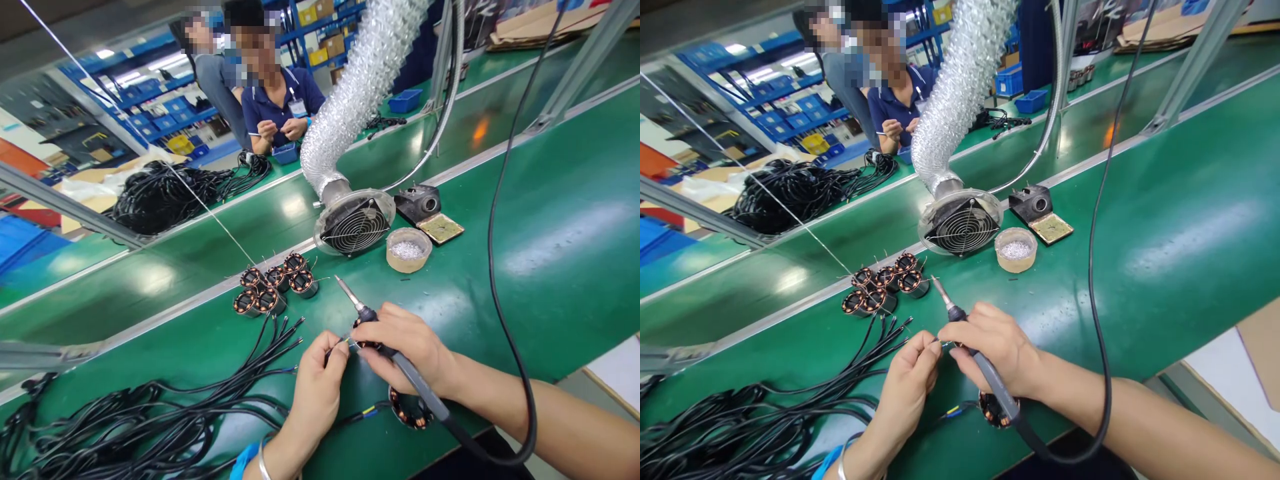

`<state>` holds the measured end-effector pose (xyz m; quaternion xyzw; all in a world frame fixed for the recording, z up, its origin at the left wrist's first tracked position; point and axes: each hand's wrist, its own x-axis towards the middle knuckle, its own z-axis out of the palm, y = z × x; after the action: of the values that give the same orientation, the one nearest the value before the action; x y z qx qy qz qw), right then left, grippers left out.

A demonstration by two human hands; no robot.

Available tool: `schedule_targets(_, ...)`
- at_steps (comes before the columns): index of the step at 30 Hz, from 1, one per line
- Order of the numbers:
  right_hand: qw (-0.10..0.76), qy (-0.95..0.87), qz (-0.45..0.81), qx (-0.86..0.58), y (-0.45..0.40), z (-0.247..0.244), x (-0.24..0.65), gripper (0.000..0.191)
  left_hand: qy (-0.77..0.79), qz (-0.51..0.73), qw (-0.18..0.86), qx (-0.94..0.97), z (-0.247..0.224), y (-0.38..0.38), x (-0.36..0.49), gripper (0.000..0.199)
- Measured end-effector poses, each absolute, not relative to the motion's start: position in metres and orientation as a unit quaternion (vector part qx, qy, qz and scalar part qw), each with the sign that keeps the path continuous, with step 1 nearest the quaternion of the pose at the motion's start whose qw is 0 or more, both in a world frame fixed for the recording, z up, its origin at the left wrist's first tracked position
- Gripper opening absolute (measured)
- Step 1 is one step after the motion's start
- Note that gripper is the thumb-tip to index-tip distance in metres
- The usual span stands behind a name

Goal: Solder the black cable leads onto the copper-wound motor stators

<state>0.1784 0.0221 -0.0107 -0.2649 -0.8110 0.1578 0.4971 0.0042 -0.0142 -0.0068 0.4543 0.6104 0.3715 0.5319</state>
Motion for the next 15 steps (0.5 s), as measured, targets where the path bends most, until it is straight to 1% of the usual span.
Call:
schedule_targets(3,0.514,-0.794,0.189,-0.263,0.02,-0.004,0.191,0.03,0.614,0.367,0.524,0.462,-0.007,-0.016,0.004,0.033)
schedule_targets(6,0.52,-0.762,0.248,-0.296,0.018,0.003,0.203,0.039,0.617,0.367,0.518,0.465,-0.007,-0.016,0.005,0.031)
schedule_targets(9,0.524,-0.724,0.316,-0.319,0.017,0.009,0.212,0.032,0.622,0.369,0.506,0.469,-0.006,-0.014,0.005,0.031)
schedule_targets(12,0.554,-0.674,0.373,-0.316,0.018,0.012,0.215,0.021,0.627,0.369,0.5,0.471,-0.005,-0.013,0.006,0.031)
schedule_targets(15,0.567,-0.627,0.416,-0.335,0.019,0.011,0.214,0.016,0.629,0.368,0.498,0.47,-0.004,-0.013,0.007,0.031)
